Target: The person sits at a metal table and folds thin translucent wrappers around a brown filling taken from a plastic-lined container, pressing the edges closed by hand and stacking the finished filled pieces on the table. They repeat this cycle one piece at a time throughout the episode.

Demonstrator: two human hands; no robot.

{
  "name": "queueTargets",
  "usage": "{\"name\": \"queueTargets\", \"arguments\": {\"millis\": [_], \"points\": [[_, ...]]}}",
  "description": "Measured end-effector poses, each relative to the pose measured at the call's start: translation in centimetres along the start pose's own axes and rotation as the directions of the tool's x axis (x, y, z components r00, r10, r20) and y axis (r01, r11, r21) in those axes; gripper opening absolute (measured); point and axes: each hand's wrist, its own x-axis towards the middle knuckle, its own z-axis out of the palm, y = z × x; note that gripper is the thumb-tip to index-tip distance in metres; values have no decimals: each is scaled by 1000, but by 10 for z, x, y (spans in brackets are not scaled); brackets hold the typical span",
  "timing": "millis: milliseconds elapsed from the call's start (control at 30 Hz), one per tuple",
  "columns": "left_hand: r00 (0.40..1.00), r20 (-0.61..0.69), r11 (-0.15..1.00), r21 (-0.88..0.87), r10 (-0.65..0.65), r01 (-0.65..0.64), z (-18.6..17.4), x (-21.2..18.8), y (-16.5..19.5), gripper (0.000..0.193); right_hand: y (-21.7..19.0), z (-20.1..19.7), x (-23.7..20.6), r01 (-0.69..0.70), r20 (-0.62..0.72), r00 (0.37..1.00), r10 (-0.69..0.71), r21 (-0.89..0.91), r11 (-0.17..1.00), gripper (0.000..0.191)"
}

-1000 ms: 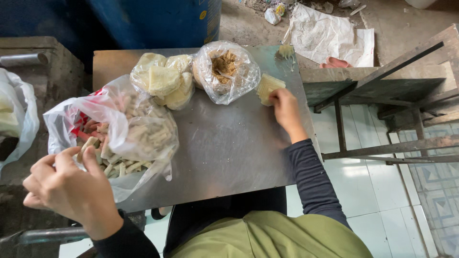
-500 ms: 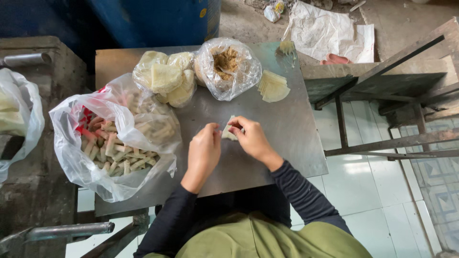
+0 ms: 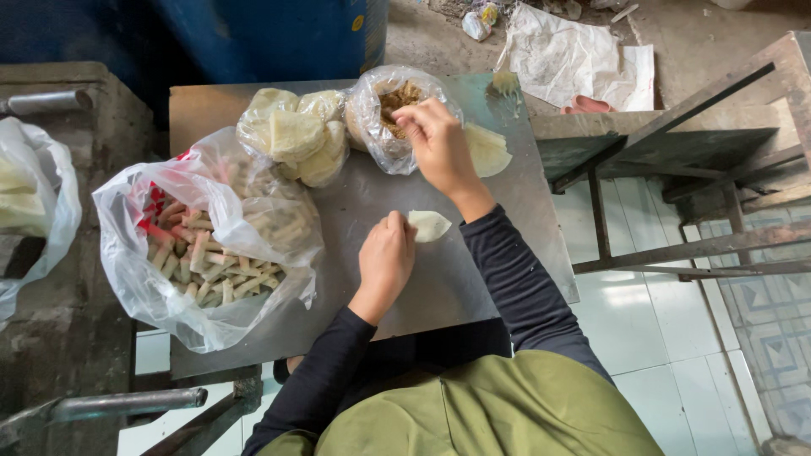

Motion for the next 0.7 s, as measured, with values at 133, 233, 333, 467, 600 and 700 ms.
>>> {"name": "queueTargets", "arguments": {"millis": [133, 233, 333, 467, 600, 700], "points": [[991, 70, 945, -300, -114, 130, -14, 1, 4, 22, 8, -6, -1, -1, -60, 998, -2, -45, 999, 12], [970, 148, 876, -419, -192, 238, -21, 4, 4, 25, 16, -3, -3, -73, -74, 994, 75, 35, 997, 12], [953, 197, 829, -472, -232, 300, -27, 5, 2, 27, 25, 6, -9, -234, -110, 957, 267, 251, 939, 17], [936, 215, 820, -454, -279, 349, -31, 4, -3, 28, 38, 8, -12, -395, -83, 855, 511, 535, 747, 21], [939, 218, 813, -472, -266, 340, -32, 2, -8, 33, 42, -7, -18, -343, -50, 809, 586, 769, 539, 20], [934, 232, 809, -470, -273, 354, -33, 0, -10, 35, 37, -33, -39, -339, 54, 761, 646, 882, 327, 19]]}}
